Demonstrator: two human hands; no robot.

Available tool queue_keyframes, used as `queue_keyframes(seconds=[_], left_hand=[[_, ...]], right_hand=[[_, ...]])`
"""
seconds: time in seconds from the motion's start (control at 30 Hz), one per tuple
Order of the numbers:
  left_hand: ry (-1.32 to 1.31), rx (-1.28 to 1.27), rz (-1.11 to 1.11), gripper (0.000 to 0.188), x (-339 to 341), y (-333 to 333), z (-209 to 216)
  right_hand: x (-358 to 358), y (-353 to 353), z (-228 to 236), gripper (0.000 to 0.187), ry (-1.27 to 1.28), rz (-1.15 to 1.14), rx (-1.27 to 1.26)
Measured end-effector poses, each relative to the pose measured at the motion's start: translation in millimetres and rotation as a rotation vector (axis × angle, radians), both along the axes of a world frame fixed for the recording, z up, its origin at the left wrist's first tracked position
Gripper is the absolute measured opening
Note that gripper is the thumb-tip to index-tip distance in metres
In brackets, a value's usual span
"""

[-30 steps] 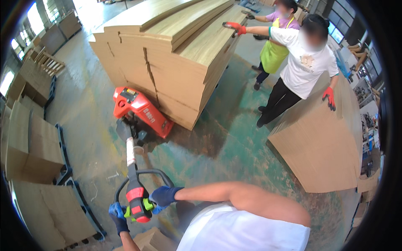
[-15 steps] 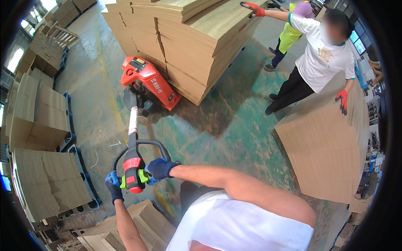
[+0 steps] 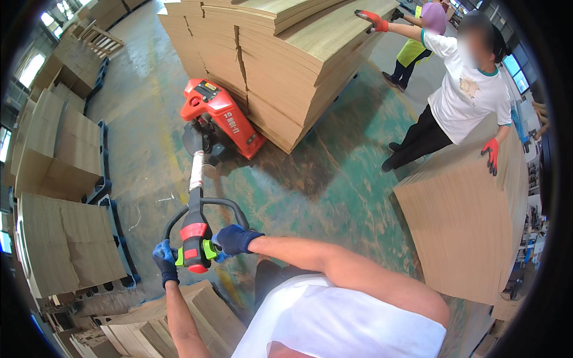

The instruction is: The person uses a red electric pallet jack to move large stacks of wooden panels across a warehouse floor, navigating between other pallets and workers.

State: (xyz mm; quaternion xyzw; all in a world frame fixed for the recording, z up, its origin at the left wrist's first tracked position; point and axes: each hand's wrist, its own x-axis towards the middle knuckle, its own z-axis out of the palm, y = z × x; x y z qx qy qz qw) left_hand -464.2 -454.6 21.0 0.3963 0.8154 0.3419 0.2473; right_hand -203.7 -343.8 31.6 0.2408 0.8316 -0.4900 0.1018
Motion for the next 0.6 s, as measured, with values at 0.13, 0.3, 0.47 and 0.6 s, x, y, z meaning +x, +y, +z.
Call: queue_keyframes(seconds=[0.13, 0.3, 0.47, 0.6], left_hand=[[0.099, 0.029, -0.048, 0.031, 3, -12, -2], [0.109, -0.004, -0.041, 0.038, 0, -28, -14], [0.099, 0.018, -0.022, 0.039, 13, -39, -15], [0.063, 0.033, -0.02, 0.04, 21, -52, -21]], right_hand=[[1, -10, -3, 0.055, 0.015, 0.01, 0.008], [3, -20, -4, 0.056, -0.033, 0.057, 0.01], [11, -32, 0, 0.052, -0.029, 0.074, 0.037], [15, -38, 1, 0.048, -0.073, 0.112, 0.069]])
